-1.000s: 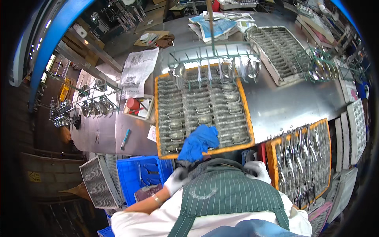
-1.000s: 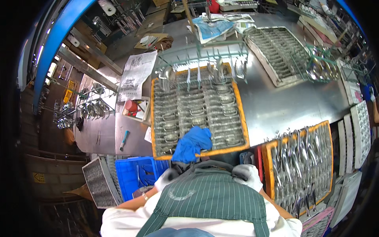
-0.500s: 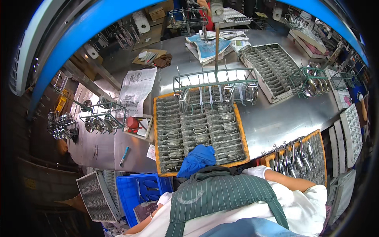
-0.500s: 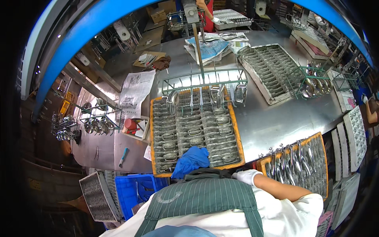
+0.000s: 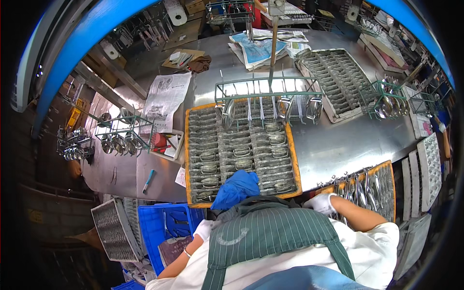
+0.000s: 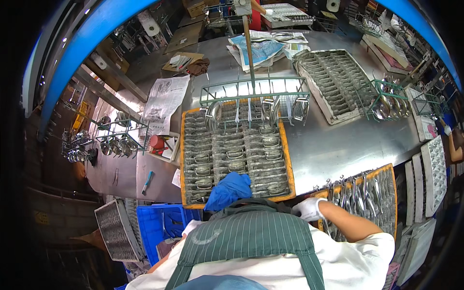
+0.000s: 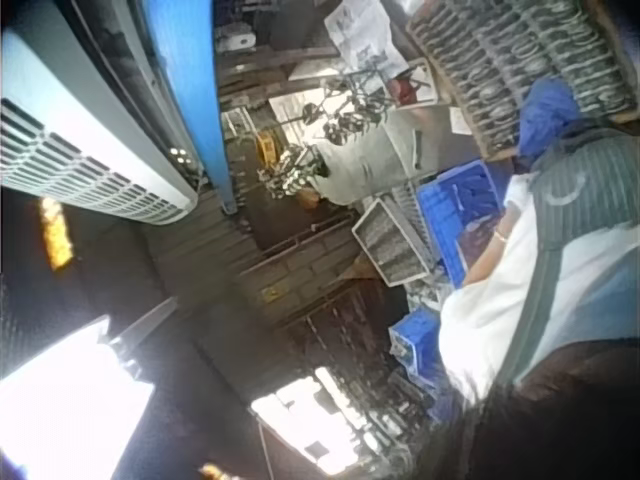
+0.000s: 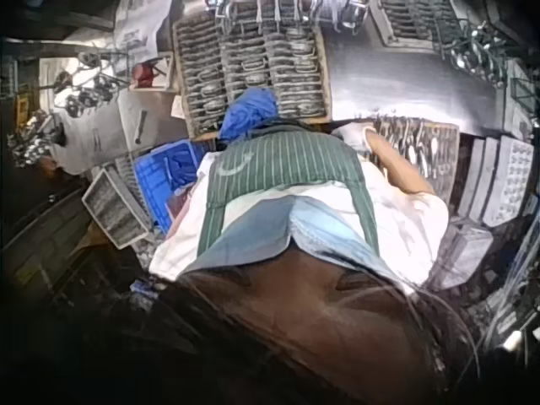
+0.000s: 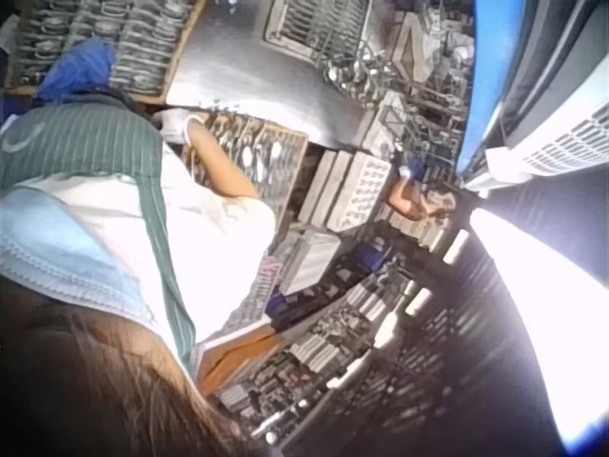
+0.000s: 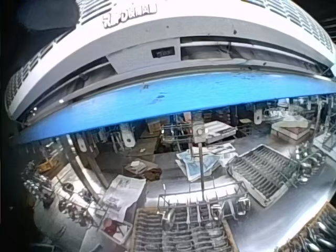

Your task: Worker is inspecting polished metal handles or spoons and placing them into industrial storage trays and racks.

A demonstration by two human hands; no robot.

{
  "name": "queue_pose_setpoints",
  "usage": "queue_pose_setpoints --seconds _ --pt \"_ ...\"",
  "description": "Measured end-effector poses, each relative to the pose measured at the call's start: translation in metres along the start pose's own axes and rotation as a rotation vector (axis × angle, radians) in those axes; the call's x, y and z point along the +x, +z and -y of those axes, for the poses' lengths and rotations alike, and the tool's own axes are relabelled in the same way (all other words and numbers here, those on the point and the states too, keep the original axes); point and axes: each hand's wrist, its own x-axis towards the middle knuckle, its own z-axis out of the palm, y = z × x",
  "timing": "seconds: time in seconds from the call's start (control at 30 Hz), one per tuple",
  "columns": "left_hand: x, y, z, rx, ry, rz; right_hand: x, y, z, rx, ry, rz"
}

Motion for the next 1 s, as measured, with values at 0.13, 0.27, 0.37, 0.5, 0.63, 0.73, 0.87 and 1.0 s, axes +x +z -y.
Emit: queue_pose_setpoints --seconds 0.13,0.27,0.37,0.5,0.63,0.73,0.87,1.0 --pt "-0.014 0.057 0.006 -1.132 0.064 -0.432 -0.024 -0.051 -0.019 0.517 0.067 -0.880" --pt "0.001 -0.005 -0.018 -0.926 -0.204 -0.712 -0.019 -0.102 -0.008 0.175 0.249 -1.737" --pt "0.024 -0.061 -0.036 -1.006 -0.033 -0.810 -0.007 -0.137 -0.002 0.119 0.446 -1.628" --pt "0.048 -0.113 -0.054 -0.699 0.275 -0.938 0.009 -0.144 -0.025 -0.016 0.364 -1.907" --pt "0.048 -0.123 -0.065 -0.649 0.342 -0.823 -0.023 -0.125 0.001 0.047 0.043 -2.165" --pt "0.056 -0.127 -0.066 -1.009 0.388 -0.708 -0.013 -0.082 0.002 0.703 -0.469 -1.910" --pt "0.051 -0.169 -0.100 -1.184 0.585 -0.827 0.017 -0.055 0.041 0.759 -0.523 -1.300" --pt "0.059 -0.190 -0.109 -0.984 0.756 -0.635 0.036 -0.048 0.055 0.742 -0.600 -1.109"
